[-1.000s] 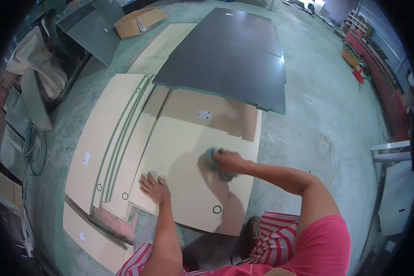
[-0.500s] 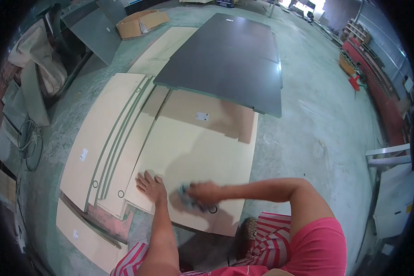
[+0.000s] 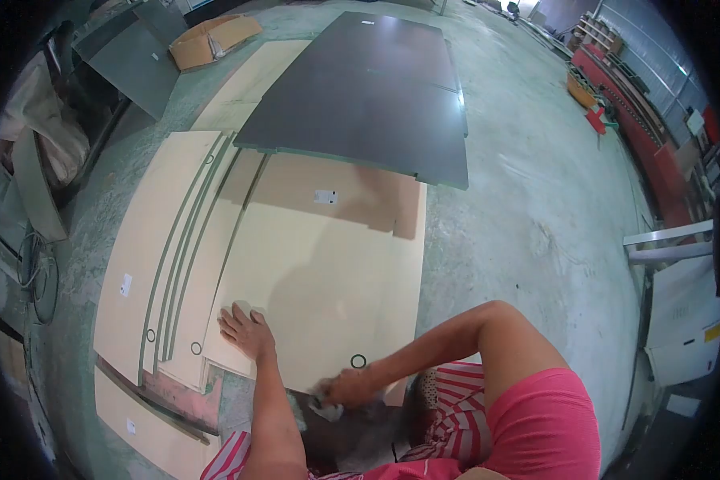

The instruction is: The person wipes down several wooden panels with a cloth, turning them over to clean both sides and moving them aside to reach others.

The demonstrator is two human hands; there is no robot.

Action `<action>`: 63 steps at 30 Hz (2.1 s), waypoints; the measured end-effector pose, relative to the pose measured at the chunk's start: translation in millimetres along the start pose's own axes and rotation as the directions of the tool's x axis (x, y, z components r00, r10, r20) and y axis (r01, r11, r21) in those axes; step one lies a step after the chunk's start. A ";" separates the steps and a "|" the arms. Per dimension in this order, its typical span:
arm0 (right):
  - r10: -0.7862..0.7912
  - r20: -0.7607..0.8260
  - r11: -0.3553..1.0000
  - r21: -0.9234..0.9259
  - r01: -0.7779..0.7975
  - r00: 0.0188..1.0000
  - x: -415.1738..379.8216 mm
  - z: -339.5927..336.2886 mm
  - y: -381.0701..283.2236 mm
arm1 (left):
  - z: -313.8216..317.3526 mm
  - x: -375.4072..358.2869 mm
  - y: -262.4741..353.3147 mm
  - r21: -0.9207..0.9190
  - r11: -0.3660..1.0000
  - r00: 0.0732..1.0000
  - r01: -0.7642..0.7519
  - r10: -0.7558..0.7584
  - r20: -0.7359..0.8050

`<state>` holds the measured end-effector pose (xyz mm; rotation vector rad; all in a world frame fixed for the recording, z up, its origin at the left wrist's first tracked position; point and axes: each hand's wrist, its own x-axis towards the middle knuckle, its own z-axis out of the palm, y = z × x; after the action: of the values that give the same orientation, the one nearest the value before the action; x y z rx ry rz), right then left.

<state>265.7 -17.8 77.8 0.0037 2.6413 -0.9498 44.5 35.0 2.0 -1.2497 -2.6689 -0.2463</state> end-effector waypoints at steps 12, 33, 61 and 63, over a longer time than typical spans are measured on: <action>0.495 -0.460 0.744 -0.214 -0.633 0.737 -29.3 -46.2 106.4 | 3.6 -0.1 -0.2 -0.029 0.999 1.000 0.015 -0.015 0.005; 0.670 -0.740 0.330 0.369 -0.869 -0.060 -140.3 -137.3 248.4 | 6.9 1.6 -0.4 -0.043 0.999 0.999 -0.017 0.015 -0.045; 0.716 -0.681 0.168 0.378 -0.911 -0.151 -167.6 -111.8 332.0 | 2.5 2.8 4.4 -0.056 0.998 1.000 0.010 -0.011 -0.007; 0.572 -0.807 0.321 0.388 -0.864 -0.150 -155.3 -86.8 353.3 | 8.6 1.3 1.7 -0.020 1.000 0.997 -0.013 0.012 -0.075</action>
<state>425.7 327.6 -30.0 2.3762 2.5612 0.0584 44.2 39.0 -5.9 -1.2379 -2.6012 -0.3124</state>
